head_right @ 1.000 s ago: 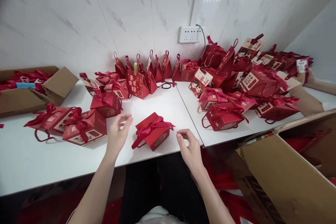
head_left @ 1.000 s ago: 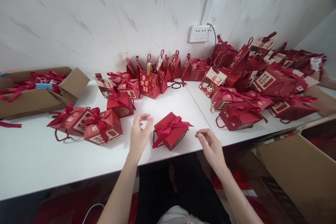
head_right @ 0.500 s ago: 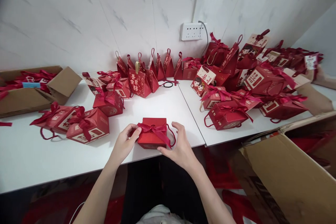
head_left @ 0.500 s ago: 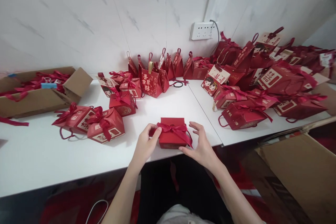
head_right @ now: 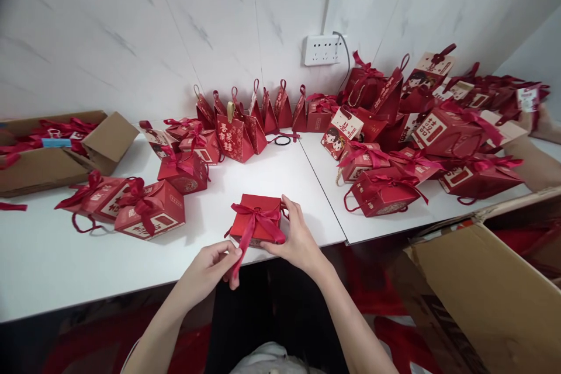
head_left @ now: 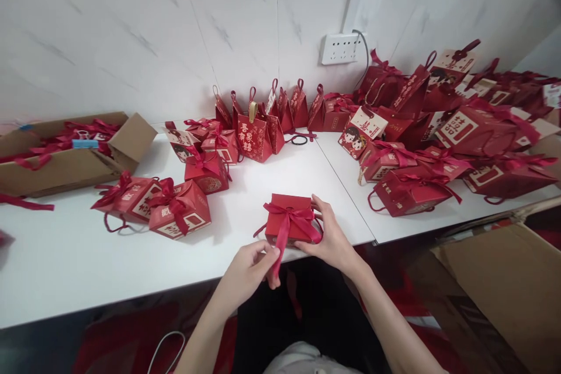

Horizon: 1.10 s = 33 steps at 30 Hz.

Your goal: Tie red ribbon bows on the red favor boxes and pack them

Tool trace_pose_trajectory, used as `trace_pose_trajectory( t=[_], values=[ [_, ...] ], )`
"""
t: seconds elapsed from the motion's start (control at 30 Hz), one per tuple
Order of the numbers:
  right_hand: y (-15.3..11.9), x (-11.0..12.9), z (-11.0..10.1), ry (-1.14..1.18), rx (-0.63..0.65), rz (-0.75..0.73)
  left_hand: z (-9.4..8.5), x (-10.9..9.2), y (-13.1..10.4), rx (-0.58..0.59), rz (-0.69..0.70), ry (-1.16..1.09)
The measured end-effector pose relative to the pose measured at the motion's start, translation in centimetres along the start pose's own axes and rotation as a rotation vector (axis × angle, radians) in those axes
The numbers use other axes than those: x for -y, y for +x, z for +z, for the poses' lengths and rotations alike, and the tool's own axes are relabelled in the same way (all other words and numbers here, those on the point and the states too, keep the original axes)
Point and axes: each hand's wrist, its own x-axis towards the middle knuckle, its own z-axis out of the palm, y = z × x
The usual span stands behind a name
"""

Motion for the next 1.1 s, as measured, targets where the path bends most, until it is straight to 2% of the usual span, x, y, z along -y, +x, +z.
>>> trace_pose_trajectory(
  t=[0.1, 0.17, 0.2, 0.23, 0.3, 0.33, 0.37, 0.4, 0.43, 0.5, 0.6, 0.7, 0.77, 0.9, 1.1],
  values=[
    [-0.1, 0.1, -0.1, -0.011, -0.011, 0.0, -0.8, 0.7, -0.1, 0.168, -0.041, 0.146],
    [-0.2, 0.1, -0.3, -0.014, -0.015, 0.003, -2.4, 0.7, -0.3, 0.28, -0.084, 0.327],
    [-0.2, 0.2, -0.4, -0.011, -0.015, 0.009, -3.5, 0.6, -0.3, 0.287, -0.096, 0.427],
    [-0.2, 0.2, -0.5, -0.004, -0.014, 0.016, -4.5, 0.2, -0.2, 0.224, -0.095, 0.508],
    [-0.2, 0.3, -0.6, 0.013, -0.01, 0.027, -6.0, -0.7, 0.3, -0.083, -0.014, 0.617],
    [-0.2, 0.4, -0.6, 0.022, -0.009, 0.027, -6.3, -1.2, 0.8, -0.243, 0.052, 0.624],
    [-0.2, 0.4, -0.6, 0.03, -0.01, 0.027, -6.4, -1.7, 1.4, -0.356, 0.127, 0.603],
    [-0.2, 0.4, -0.5, 0.037, -0.014, 0.026, -6.3, -2.1, 2.1, -0.403, 0.201, 0.562],
    [-0.1, 0.5, -0.5, 0.046, -0.018, 0.027, -6.0, -2.4, 2.8, -0.394, 0.266, 0.516],
    [-0.1, 0.5, -0.4, 0.066, -0.019, 0.035, -5.2, -2.5, 4.3, -0.303, 0.366, 0.44],
    [-0.2, 0.5, -0.6, 0.095, 0.0, 0.066, -4.6, -2.0, 5.8, -0.231, 0.454, 0.377],
    [-0.3, 0.4, -0.8, 0.107, 0.012, 0.079, -4.7, -1.9, 6.3, -0.177, 0.525, 0.297],
    [-0.3, 0.3, -0.9, 0.103, 0.012, 0.072, -4.8, -2.4, 6.3, -0.095, 0.555, 0.249],
    [-0.3, 0.3, -0.8, 0.098, 0.017, 0.049, -4.8, -4.2, 6.2, 0.074, 0.492, 0.238],
    [-0.3, 0.3, -0.7, 0.113, 0.029, 0.027, -4.5, -5.8, 6.9, 0.229, 0.382, 0.125]
  ],
)
